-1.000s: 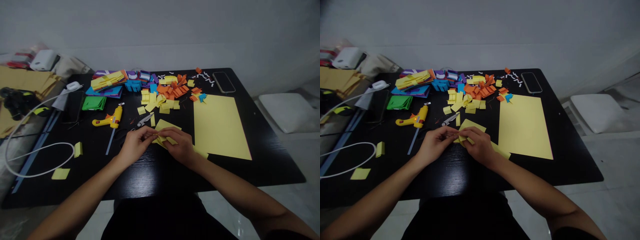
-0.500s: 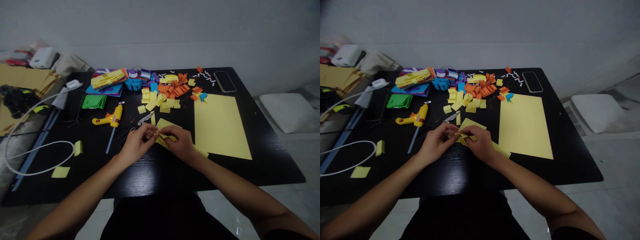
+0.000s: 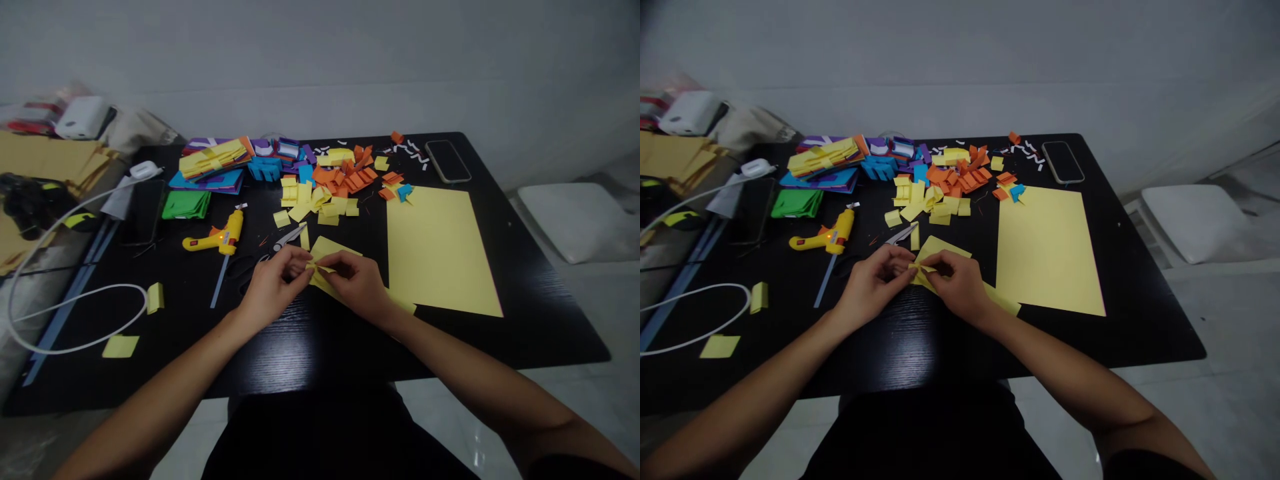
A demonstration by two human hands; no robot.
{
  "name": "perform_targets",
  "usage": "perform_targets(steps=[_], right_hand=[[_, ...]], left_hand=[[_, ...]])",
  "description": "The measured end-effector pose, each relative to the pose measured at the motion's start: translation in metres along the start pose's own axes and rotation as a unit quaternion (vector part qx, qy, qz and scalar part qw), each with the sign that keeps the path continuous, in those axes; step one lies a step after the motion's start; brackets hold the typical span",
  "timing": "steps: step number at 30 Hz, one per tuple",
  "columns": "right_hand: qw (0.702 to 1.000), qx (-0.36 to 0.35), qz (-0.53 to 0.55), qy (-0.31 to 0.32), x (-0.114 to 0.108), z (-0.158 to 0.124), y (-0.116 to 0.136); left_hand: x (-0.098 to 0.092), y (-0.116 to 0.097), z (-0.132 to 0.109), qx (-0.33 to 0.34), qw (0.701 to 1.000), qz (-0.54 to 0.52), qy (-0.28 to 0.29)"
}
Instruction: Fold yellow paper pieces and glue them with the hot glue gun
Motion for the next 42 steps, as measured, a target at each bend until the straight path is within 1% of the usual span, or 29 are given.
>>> perform_targets(steps=[4,9,18,23,25,27,31,33,36,37,39,42], right_hand=[[1.0,0.013,0.017,-0.001,0.0,0.001,-0.001],[1.0,0.001,0.011,0.006,0.002,-0.001,0.003],[0.998,-0.041,-0.056,-0.003,0.005,-0.006,0.012],[0.997,-0.042,-0.062,-0.003,0.006,-0.006,0.013],[0.999,-0.022,-0.028,0.015,0.005,-0.004,0.012],[0.998,0.011,0.031,0.046,0.004,-0.001,0.008],[0.988,0.054,0.114,0.089,0.003,0.003,0.001],[0.984,0.063,0.13,0.105,0.006,0.001,-0.001],[0.981,0.079,0.12,0.131,0.016,-0.004,-0.003],[0.983,0.075,0.111,0.127,0.018,-0.005,-0.003],[0.99,0.049,0.085,0.098,0.017,-0.006,-0.002],[0.998,0.004,0.031,0.054,0.014,-0.006,0.002]], left_hand=[[0.0,-0.001,0.0,-0.009,1.0,0.0,-0.003],[0.003,0.001,0.0,-0.017,1.0,-0.016,0.001],[0.003,0.006,0.001,-0.039,0.999,-0.028,-0.002],[0.004,0.004,0.002,-0.04,0.999,-0.02,0.0],[0.003,0.004,0.002,-0.044,0.999,-0.029,-0.006],[0.002,0.006,0.003,-0.052,0.997,-0.049,-0.015],[-0.002,0.01,0.004,-0.07,0.992,-0.096,-0.043],[-0.004,0.01,0.005,-0.073,0.989,-0.111,-0.062],[-0.006,0.009,0.006,-0.072,0.986,-0.121,-0.09],[-0.006,0.008,0.006,-0.071,0.985,-0.125,-0.094],[-0.005,0.008,0.005,-0.069,0.984,-0.13,-0.096],[-0.004,0.008,0.004,-0.069,0.988,-0.109,-0.082]])
Point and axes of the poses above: each hand's wrist, its own z-axis towards the middle knuckle, its own x-axis out of the palm, y = z × x, the point moved 6 cm from there along z, towards the middle knuckle, and after that the axes turned 9 degrees about x, right-handed, at the moved point
